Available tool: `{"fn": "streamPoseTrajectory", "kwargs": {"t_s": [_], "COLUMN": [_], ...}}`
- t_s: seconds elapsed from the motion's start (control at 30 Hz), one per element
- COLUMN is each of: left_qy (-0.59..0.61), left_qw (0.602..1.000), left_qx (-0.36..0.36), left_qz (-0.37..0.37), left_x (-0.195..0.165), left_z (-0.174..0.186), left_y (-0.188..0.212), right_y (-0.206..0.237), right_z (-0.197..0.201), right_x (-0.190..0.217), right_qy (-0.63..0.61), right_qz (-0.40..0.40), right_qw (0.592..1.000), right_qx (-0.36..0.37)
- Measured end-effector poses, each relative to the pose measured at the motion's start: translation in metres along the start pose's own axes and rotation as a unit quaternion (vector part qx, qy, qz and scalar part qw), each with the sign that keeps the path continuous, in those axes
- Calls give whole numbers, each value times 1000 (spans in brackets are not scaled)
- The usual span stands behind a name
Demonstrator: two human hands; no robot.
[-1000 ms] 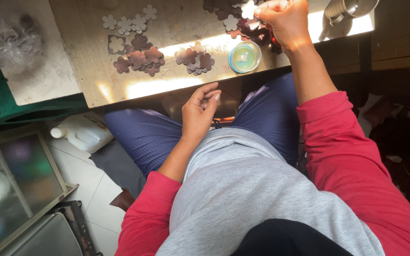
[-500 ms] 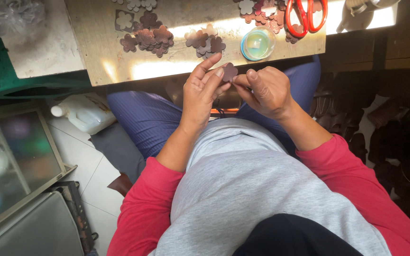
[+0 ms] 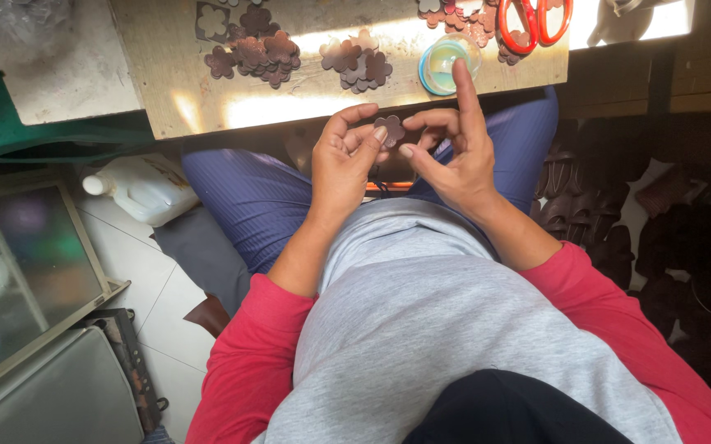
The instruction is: The person sits cross-legged and repeatedly picks up small flower-shaped craft pieces, applies a substance from a small container, and joins them together. The person handles the pieces one at a time and places the joined pieces on the table.
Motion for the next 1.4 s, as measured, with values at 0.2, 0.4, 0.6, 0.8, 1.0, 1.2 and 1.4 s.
{"fn": "streamPoseTrajectory", "kwargs": {"t_s": [0.2,0.4,0.6,0.8,1.0,1.2,1.4], "left_qy": [-32,-39,44,45,38,76,79], "left_qw": [999,998,999,998,998,995,994], "left_qx": [-11,-14,-8,-3,-2,13,2], "left_qz": [0,51,15,35,52,64,72], "left_x": [3,12,-6,-10,-8,-3,0], "left_z": [1,2,1,-2,-6,-6,-2], "left_y": [5,5,5,13,17,16,15], "right_y": [1,2,7,18,15,9,10], "right_z": [-1,-8,-14,-13,-8,-11,-23], "right_x": [-29,37,18,-28,-23,8,49], "right_qy": [-36,203,46,-165,-72,118,270], "right_qz": [-114,213,10,-257,-203,-27,194], "right_qw": [991,955,999,952,977,993,943], "right_qx": [-55,-26,18,-6,-5,7,21]}}
Point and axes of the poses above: each hand's wrist, its own y-axis away from the middle knuckle, its own z-axis out of the back of the hand, x = y × z, the point moved 9 cm from there along -y, towards the middle knuckle, and after that the axes turned 14 degrees about -x, right-handed, at the moved point
